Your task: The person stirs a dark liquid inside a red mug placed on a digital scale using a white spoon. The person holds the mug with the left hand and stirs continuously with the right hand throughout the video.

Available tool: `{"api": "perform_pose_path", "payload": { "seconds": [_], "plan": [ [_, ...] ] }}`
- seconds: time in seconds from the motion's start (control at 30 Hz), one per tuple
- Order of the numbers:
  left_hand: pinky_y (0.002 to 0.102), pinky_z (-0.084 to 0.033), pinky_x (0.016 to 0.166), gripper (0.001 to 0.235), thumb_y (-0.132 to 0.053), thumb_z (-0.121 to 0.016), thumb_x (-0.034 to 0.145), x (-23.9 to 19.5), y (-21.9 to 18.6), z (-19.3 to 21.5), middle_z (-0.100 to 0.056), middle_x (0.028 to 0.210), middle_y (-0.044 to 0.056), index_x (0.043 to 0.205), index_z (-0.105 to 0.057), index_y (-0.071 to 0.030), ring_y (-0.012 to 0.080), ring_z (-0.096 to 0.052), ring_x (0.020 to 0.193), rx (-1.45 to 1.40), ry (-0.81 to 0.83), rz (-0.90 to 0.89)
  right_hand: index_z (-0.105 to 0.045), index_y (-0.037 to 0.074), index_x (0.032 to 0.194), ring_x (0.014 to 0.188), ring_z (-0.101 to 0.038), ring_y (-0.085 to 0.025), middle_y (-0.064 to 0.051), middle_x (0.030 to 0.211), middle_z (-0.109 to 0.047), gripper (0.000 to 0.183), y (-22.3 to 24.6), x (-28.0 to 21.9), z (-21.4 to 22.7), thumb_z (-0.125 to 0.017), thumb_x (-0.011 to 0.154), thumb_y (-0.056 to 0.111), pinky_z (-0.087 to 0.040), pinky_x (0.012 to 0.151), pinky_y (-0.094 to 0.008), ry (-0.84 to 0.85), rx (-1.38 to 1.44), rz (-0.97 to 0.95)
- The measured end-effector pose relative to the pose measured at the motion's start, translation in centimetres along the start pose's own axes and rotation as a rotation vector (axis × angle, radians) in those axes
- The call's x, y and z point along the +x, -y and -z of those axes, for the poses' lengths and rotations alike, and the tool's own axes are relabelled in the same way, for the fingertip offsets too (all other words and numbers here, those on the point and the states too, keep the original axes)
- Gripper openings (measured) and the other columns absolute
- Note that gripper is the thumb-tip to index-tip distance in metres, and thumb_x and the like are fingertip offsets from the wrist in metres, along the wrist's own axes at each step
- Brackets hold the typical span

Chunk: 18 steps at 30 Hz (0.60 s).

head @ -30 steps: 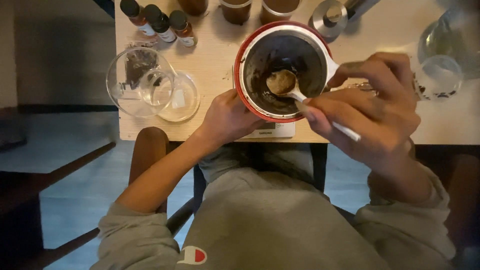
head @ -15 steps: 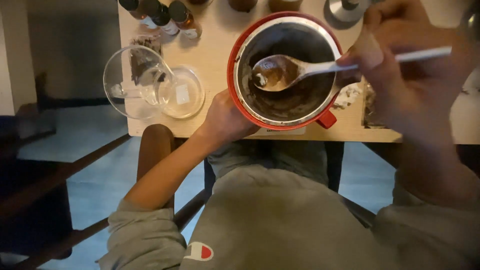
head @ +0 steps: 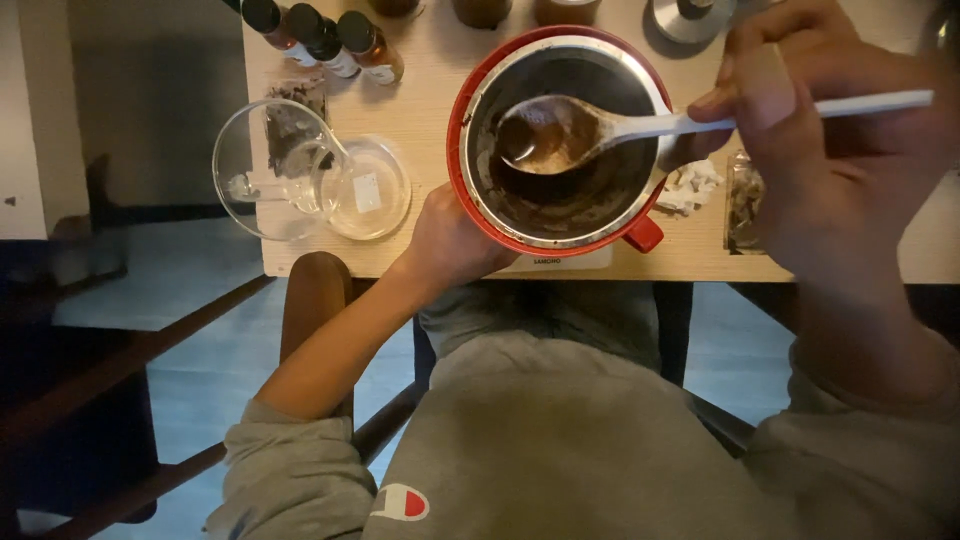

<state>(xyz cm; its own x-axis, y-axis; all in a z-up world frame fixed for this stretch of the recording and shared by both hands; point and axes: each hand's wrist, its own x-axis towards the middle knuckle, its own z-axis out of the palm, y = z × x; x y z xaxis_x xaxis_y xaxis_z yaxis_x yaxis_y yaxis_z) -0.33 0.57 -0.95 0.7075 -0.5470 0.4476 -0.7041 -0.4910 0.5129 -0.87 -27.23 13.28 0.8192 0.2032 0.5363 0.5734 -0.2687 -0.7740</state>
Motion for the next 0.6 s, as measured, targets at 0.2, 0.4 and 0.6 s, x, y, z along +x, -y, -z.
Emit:
{"api": "perform_pose_path", "payload": {
  "seconds": [0.2, 0.4, 0.6],
  "plan": [
    [0.035, -0.056, 0.057, 0.026, -0.012, -0.087, 0.081, 0.2, 0.0, -0.1, -0.068, 0.083, 0.009, 0.087, -0.063, -0.006, 0.0248, -0.066, 0.070, 0.076, -0.006, -0.096, -0.069, -0.019, 0.105, 0.090, -0.053, -0.038, -0.023, 0.088, -0.067, 0.029, 0.8, 0.8, -0.2, -0.052, 0.119, 0.001, -0.043, 0.102, -0.051, 0.046, -0.108, 0.054],
    [0.038, -0.054, 0.053, 0.031, -0.021, -0.090, 0.082, 0.2, -0.2, -0.5, -0.068, 0.076, 0.006, 0.079, -0.062, -0.007, 0.0235, -0.064, 0.064, -0.026, -0.082, 0.008, -0.068, -0.018, 0.099, 0.103, -0.054, -0.046, -0.023, 0.089, -0.064, 0.033, 1.4, 0.4, 0.5, -0.046, 0.120, -0.006, -0.042, 0.105, -0.056, 0.054, -0.284, 0.129],
    [0.044, -0.055, 0.060, 0.028, -0.024, -0.084, 0.090, 0.3, 0.5, -0.4, -0.064, 0.096, 0.014, 0.101, -0.062, -0.010, 0.0339, -0.064, 0.079, 0.100, -0.070, -0.201, -0.073, -0.017, 0.106, 0.102, -0.057, -0.052, -0.031, 0.095, -0.069, 0.039, -1.7, 2.1, 3.2, -0.054, 0.106, 0.017, -0.045, 0.096, -0.057, 0.290, -0.304, 0.383]
  ]
}}
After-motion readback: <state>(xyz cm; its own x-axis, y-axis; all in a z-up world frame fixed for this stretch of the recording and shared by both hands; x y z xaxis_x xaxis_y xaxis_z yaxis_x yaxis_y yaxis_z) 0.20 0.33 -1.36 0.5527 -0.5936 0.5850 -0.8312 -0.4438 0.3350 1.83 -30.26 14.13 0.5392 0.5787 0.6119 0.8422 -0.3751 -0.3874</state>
